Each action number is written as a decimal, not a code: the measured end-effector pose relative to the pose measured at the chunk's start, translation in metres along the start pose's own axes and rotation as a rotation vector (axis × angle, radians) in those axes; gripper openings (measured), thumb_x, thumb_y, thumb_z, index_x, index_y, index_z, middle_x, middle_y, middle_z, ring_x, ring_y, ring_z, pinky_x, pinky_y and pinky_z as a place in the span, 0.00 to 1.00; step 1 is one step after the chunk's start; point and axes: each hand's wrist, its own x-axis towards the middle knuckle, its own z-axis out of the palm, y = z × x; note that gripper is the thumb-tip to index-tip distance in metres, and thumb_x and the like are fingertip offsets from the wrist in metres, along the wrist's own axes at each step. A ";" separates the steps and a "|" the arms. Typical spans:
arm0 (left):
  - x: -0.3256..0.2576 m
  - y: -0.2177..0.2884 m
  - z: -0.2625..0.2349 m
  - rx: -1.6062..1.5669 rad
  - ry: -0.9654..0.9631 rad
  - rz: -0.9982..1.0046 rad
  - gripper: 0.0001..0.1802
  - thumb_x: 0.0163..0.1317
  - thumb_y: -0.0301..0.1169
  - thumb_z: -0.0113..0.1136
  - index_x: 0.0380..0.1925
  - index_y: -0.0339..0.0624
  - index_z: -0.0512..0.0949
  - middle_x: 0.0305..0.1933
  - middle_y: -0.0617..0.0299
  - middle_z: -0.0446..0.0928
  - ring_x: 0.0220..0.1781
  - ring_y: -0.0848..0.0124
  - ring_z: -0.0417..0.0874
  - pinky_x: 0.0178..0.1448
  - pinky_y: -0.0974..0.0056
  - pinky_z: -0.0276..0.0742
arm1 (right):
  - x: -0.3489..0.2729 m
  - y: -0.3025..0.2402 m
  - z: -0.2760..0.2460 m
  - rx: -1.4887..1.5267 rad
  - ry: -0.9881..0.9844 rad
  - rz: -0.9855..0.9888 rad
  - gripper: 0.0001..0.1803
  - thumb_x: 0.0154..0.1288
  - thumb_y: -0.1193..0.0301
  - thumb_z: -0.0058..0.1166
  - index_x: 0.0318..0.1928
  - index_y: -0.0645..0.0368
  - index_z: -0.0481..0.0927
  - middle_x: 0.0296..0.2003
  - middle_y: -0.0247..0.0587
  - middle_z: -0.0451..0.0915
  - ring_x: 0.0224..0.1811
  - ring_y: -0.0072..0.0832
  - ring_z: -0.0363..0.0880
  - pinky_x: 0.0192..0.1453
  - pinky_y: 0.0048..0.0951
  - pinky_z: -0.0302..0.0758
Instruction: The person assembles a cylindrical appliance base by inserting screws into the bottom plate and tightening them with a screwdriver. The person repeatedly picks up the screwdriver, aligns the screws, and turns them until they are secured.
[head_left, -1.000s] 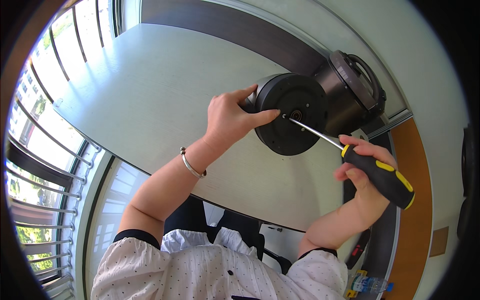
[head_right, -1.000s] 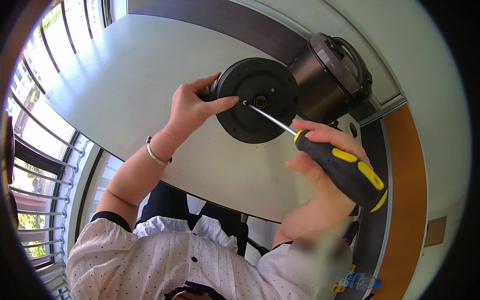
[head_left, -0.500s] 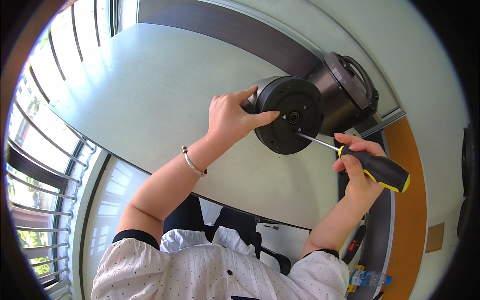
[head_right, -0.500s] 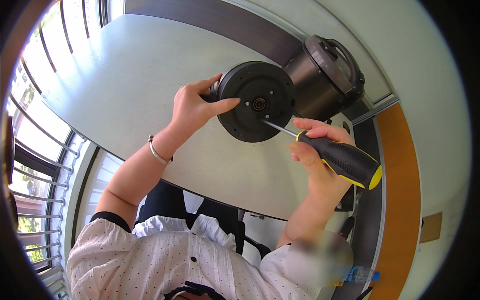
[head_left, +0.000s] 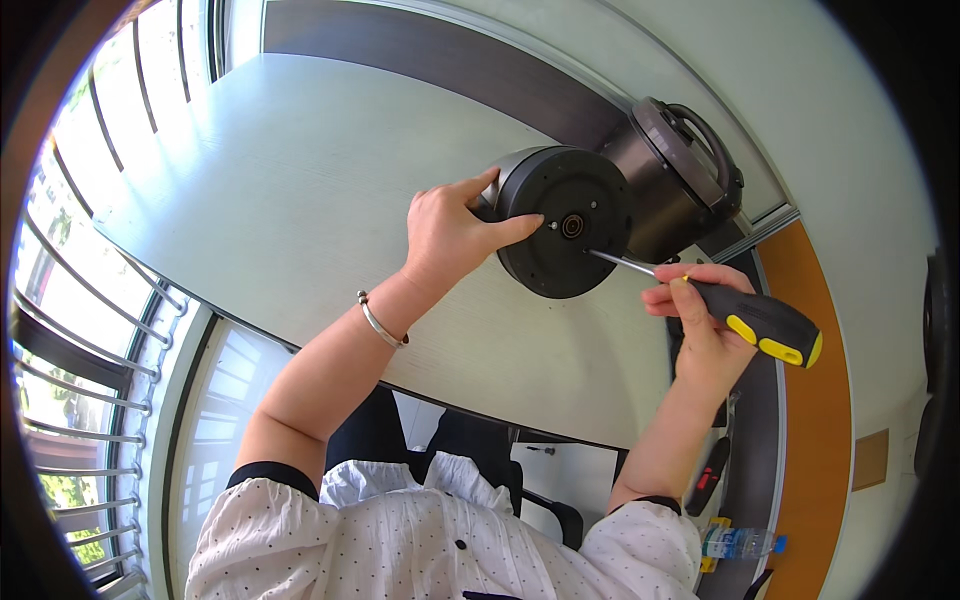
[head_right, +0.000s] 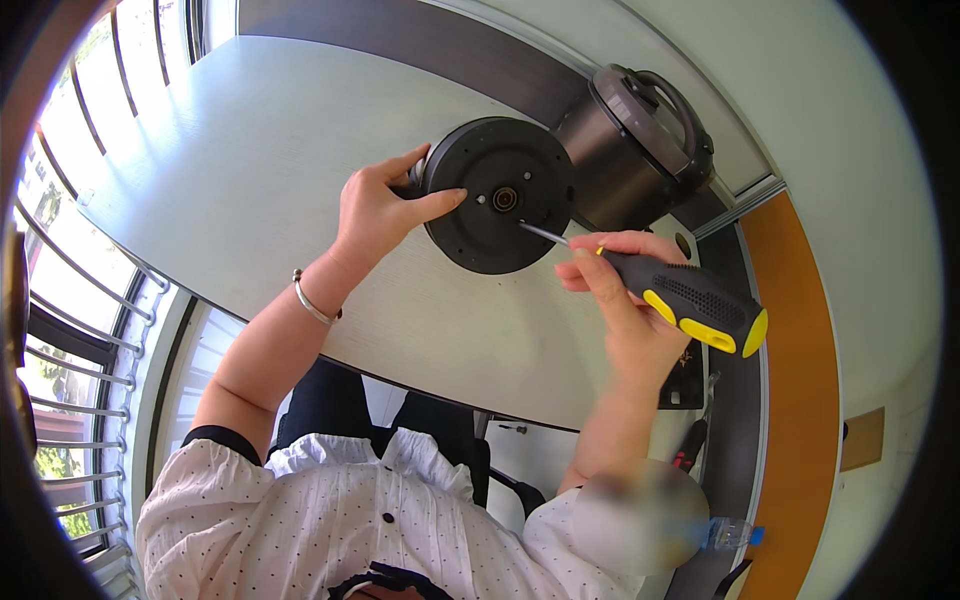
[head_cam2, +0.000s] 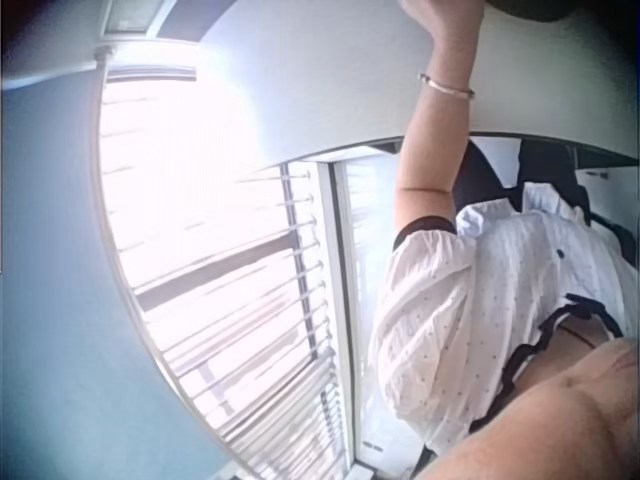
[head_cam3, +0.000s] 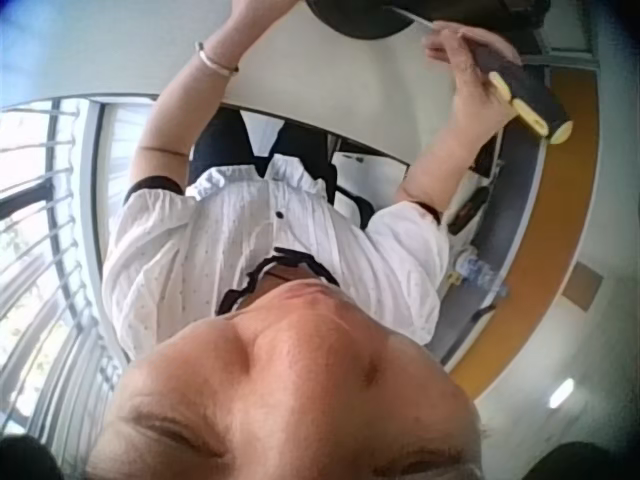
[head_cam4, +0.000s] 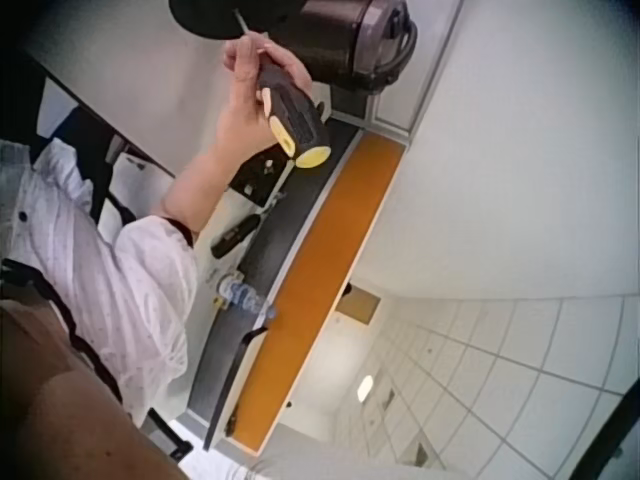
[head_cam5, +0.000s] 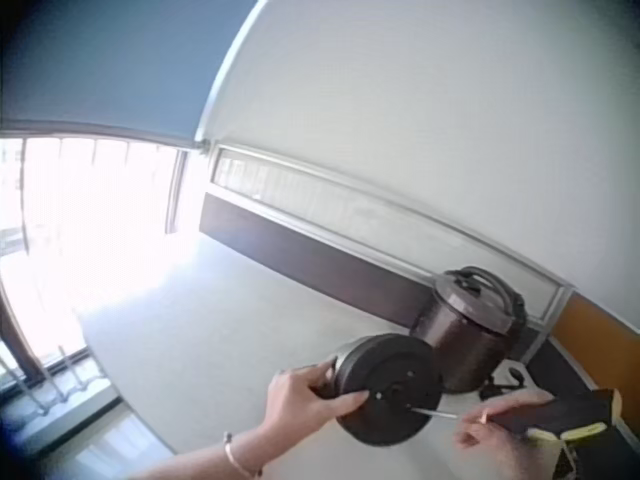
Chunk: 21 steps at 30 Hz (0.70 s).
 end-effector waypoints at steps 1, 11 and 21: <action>0.000 0.001 0.000 0.003 -0.002 -0.001 0.41 0.43 0.45 0.76 0.55 0.32 0.77 0.28 0.60 0.83 0.30 0.76 0.83 0.41 0.70 0.77 | -0.002 0.002 0.007 0.031 0.044 -0.012 0.10 0.60 0.82 0.61 0.41 0.68 0.76 0.35 0.52 0.82 0.28 0.33 0.85 0.34 0.29 0.85; 0.001 0.001 -0.002 -0.024 -0.019 -0.032 0.41 0.43 0.45 0.76 0.56 0.32 0.77 0.29 0.59 0.83 0.31 0.76 0.83 0.41 0.71 0.77 | 0.000 0.011 0.032 0.167 0.184 -0.091 0.07 0.62 0.82 0.58 0.39 0.68 0.75 0.33 0.55 0.82 0.26 0.35 0.85 0.30 0.30 0.85; 0.001 0.004 -0.003 -0.002 -0.032 -0.033 0.41 0.43 0.45 0.76 0.56 0.31 0.77 0.29 0.58 0.83 0.31 0.75 0.83 0.40 0.71 0.77 | 0.000 0.014 0.029 0.180 0.165 -0.113 0.07 0.62 0.81 0.59 0.39 0.68 0.75 0.33 0.54 0.82 0.25 0.35 0.85 0.29 0.30 0.85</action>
